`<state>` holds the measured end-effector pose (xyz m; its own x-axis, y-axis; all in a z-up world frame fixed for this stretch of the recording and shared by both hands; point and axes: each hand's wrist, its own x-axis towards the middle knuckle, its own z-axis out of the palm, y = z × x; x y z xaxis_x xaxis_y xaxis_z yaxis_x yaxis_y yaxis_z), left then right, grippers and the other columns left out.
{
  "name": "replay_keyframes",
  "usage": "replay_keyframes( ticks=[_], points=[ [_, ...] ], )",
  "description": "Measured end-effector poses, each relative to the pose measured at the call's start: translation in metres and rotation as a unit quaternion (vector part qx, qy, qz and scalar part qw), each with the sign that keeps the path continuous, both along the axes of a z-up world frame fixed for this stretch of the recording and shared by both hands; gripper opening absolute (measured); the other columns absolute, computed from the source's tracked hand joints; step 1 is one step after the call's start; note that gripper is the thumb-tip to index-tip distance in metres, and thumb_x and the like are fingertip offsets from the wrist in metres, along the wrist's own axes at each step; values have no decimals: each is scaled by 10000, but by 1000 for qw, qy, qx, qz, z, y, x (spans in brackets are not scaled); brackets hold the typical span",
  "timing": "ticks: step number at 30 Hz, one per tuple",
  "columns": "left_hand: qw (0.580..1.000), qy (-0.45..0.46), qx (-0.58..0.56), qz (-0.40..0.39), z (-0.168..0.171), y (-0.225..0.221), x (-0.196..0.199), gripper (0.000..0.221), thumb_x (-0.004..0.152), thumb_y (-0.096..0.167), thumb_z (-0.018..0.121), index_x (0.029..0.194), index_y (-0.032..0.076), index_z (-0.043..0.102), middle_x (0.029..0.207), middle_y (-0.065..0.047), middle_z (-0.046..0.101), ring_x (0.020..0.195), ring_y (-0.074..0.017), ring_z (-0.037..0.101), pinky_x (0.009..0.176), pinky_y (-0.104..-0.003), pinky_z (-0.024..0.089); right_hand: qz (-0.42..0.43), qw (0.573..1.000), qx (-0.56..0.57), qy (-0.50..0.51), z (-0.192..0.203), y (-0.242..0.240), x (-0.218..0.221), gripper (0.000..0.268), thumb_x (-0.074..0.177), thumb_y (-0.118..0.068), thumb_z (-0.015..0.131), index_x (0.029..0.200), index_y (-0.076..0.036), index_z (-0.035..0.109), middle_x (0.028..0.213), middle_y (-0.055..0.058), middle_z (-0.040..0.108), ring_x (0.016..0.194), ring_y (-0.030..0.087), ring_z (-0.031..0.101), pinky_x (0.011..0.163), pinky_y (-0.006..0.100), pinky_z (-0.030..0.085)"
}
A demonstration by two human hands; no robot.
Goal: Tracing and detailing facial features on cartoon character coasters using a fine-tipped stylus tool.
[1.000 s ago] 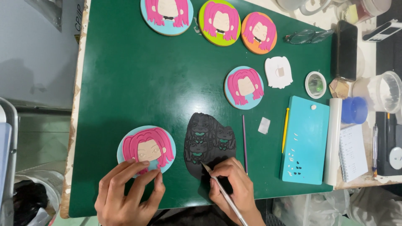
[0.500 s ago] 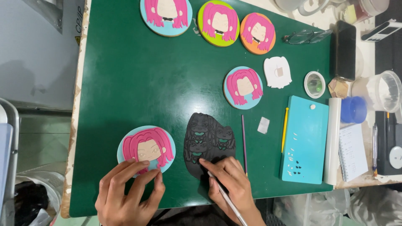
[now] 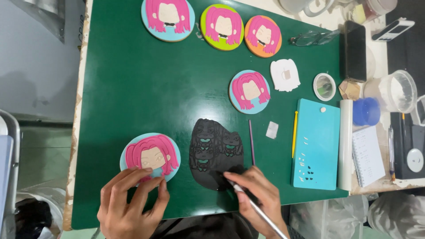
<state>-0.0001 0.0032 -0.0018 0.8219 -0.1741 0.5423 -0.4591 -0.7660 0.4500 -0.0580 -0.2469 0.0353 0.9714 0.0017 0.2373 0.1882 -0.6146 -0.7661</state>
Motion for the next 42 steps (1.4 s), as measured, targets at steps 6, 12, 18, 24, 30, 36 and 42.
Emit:
replay_keyframes(
  ticks=[6,12,18,24,30,36,42],
  points=[
    [1000,7,-7,8,-1,-2,-4,74,904,88,833,893,145,788,1164,-69,654,1055,-298,680,945,-425,570,-197,978,54,32,-6,-101,-51,477,974,-431,604,1214,-27,685,860,22,634,844,130,592,765,241,479],
    [1000,19,5,13,-4,-2,-9,64,911,109,864,910,131,803,1178,-72,664,1074,-314,677,970,-449,565,-298,950,5,92,-13,-174,-95,441,990,-371,607,1248,-24,695,937,33,633,859,109,590,814,234,471],
    [1000,-9,-3,17,-8,-4,-8,85,923,48,885,913,107,823,1163,-72,670,1051,-315,667,975,-439,543,-280,954,12,108,-18,-191,-101,367,986,-347,623,1190,-62,736,968,22,629,822,90,545,717,191,401],
    [1000,-19,-17,15,-7,-7,-7,150,900,-36,890,899,94,815,1188,-80,673,993,-307,638,931,-424,535,-249,958,-51,131,5,-174,-86,332,1010,-313,576,1179,-105,773,858,-20,545,647,71,397,590,201,272],
    [999,-25,-22,7,-6,-8,-6,137,900,-36,883,900,83,814,1207,-95,671,1017,-315,643,943,-437,530,-240,957,-87,137,9,-170,-84,336,1005,-274,568,1225,-135,780,848,-7,523,617,87,329,573,222,238],
    [999,-32,-26,-6,-4,-7,-5,125,900,-29,872,915,73,801,1200,-98,672,1004,-310,635,932,-440,533,-238,958,-91,133,8,-171,-85,360,1020,-292,544,1244,-129,773,847,1,508,664,100,398,593,228,282],
    [999,-35,-23,-7,-1,-9,-5,130,913,-39,867,924,69,797,1186,-100,669,1016,-324,652,914,-434,540,-247,954,-101,135,12,-168,-84,420,1008,-392,539,1258,-144,767,836,-21,518,591,80,288,571,219,220]
  ],
)
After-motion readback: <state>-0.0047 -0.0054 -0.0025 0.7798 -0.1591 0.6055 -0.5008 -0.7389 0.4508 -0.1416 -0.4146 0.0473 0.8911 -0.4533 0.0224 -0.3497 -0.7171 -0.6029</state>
